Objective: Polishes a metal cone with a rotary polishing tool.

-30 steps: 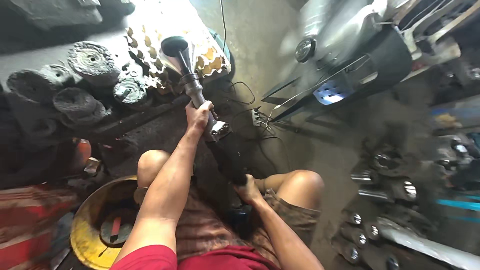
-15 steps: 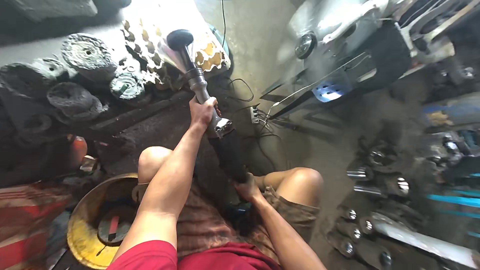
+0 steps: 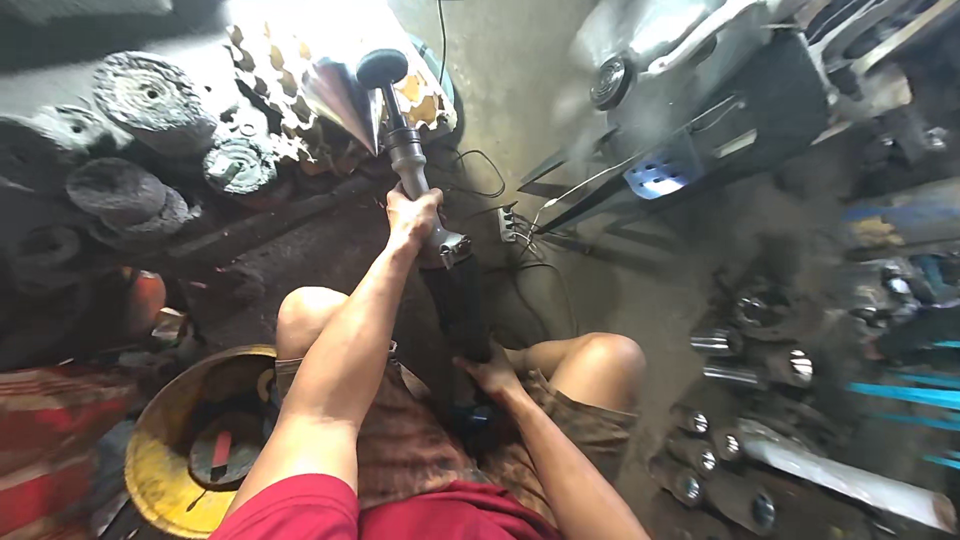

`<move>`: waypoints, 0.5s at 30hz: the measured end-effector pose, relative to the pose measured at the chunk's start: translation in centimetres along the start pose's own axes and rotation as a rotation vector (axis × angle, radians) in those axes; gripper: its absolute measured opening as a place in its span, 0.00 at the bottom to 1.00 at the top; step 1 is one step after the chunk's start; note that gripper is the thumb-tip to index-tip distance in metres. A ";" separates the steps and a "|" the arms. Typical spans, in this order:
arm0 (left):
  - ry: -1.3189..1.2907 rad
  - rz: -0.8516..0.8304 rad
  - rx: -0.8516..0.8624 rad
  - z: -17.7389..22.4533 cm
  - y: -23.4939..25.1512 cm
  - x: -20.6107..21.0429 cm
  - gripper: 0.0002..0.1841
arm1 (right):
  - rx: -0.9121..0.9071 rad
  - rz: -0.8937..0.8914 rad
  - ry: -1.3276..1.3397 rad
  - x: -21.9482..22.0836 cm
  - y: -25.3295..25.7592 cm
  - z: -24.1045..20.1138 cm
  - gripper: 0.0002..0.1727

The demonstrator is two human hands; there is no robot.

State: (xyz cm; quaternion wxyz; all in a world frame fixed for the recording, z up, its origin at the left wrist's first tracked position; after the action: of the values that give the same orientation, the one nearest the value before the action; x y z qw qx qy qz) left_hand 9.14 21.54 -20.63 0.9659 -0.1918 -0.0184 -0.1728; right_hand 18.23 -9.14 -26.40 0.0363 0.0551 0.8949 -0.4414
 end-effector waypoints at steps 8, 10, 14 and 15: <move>-0.153 0.021 0.117 0.5 -2.2 -2.3 0.09 | -0.104 0.053 -0.348 0.1 -0.6 -1.8 0.16; -0.192 0.018 0.138 0.2 -2.2 -2.8 0.08 | -0.105 0.059 -0.399 0.1 -0.5 -2.1 0.16; -0.231 0.052 0.149 -0.4 -2.5 -3.7 0.06 | -0.118 0.060 -0.419 -0.1 -0.3 -1.9 0.16; -0.240 0.060 0.145 -0.6 -2.5 -3.9 0.06 | -0.128 0.060 -0.410 -0.2 -0.2 -1.8 0.16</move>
State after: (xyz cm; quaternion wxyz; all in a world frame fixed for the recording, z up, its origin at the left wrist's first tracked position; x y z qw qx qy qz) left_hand 4.58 20.40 -20.65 0.9728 -0.1410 -0.1407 -0.1179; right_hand 18.37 -7.84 -25.09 0.2341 -0.0115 0.8930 -0.3841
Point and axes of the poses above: each hand's wrist, its own y-axis towards the middle knuckle, its own x-axis out of the palm, z = x × y, the point moved 5 cm from there along y, towards the middle knuckle, and after that the axes turned 12 degrees about -z, right-handed, at the moved point
